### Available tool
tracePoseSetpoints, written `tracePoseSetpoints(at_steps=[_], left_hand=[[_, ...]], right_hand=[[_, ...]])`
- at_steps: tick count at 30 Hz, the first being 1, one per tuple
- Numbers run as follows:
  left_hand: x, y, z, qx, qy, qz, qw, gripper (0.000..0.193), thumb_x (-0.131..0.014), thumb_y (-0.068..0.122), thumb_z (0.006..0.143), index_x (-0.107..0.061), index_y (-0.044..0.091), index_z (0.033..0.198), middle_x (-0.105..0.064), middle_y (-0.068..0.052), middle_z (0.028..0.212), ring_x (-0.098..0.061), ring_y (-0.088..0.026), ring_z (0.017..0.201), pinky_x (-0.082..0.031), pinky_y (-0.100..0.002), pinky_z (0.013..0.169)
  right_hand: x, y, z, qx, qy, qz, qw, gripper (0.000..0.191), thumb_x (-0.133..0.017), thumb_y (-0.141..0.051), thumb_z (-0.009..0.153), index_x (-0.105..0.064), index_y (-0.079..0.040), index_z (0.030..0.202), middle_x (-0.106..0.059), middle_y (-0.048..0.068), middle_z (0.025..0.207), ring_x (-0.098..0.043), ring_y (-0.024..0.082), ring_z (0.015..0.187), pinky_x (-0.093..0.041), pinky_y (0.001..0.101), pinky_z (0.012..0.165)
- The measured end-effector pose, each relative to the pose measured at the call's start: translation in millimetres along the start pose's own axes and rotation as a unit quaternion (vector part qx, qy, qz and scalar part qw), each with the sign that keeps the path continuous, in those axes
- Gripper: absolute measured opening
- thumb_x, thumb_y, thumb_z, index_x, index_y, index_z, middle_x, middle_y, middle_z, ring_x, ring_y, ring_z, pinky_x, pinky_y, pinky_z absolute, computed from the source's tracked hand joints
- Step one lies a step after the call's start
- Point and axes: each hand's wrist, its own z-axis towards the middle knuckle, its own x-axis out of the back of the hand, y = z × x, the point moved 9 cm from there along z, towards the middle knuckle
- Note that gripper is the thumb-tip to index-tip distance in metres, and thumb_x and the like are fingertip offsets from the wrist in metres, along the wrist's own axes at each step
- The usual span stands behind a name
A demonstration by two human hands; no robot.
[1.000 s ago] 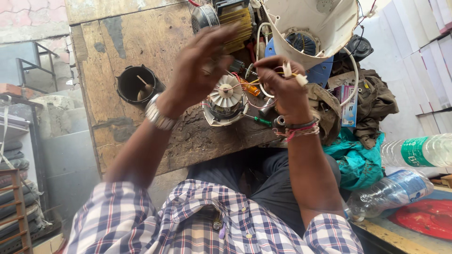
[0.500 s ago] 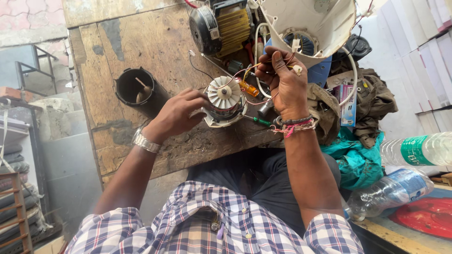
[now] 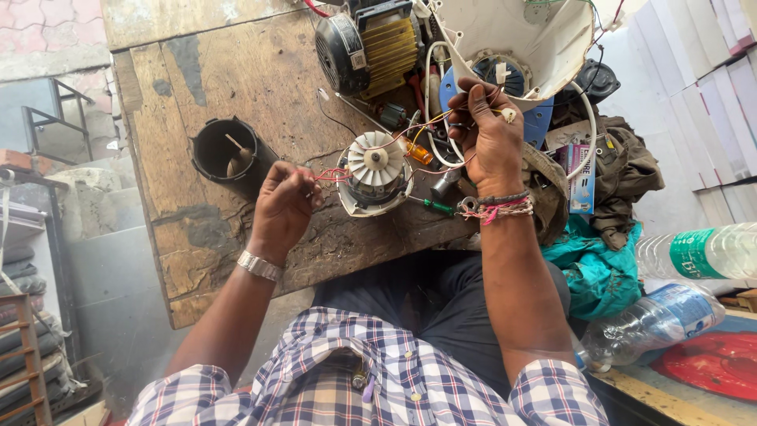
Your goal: The person disassembles a small white appliance, removes the motor and fan assembly, and manipulates the internal wiring. They separate the housing halves, inspect the motor, and reposition components on the workbench.
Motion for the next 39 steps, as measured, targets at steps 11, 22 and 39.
tracePoseSetpoints(at_steps=[11, 22, 39], left_hand=[[7.0, 24.4, 1.3, -0.017, 0.236, 0.007, 0.972, 0.031, -0.064, 0.005, 0.095, -0.054, 0.006, 0.125, -0.065, -0.006, 0.084, -0.062, -0.017, 0.07, -0.054, -0.026, 0.059], [-164.1, 61.4, 38.9, -0.265, -0.147, 0.65, 0.697, 0.033, -0.084, 0.014, 0.086, -0.073, 0.007, 0.116, -0.065, -0.014, 0.105, -0.065, -0.019, 0.082, -0.056, -0.026, 0.064], [-10.0, 68.1, 144.6, 0.068, 0.1, 0.621, 0.774, 0.017, -0.067, 0.017, 0.098, -0.073, 0.002, 0.103, -0.075, -0.007, 0.08, -0.069, -0.012, 0.057, -0.052, -0.023, 0.044]], right_hand=[[-21.6, -24.9, -15.9, 0.055, -0.068, 0.0, 0.996, 0.023, -0.069, -0.016, 0.103, -0.069, 0.002, 0.117, -0.074, 0.013, 0.097, -0.07, 0.017, 0.076, -0.059, 0.0266, 0.064], [-91.5, -40.2, -57.9, 0.17, -0.217, -0.106, 0.956, 0.021, -0.065, -0.001, 0.105, -0.067, 0.001, 0.125, -0.071, 0.018, 0.125, -0.073, 0.022, 0.109, -0.063, 0.0354, 0.098], [46.4, -49.5, -20.8, -0.142, -0.097, -0.487, 0.857, 0.024, -0.071, -0.007, 0.091, -0.07, 0.001, 0.114, -0.076, 0.01, 0.09, -0.071, 0.012, 0.073, -0.059, 0.0261, 0.065]])
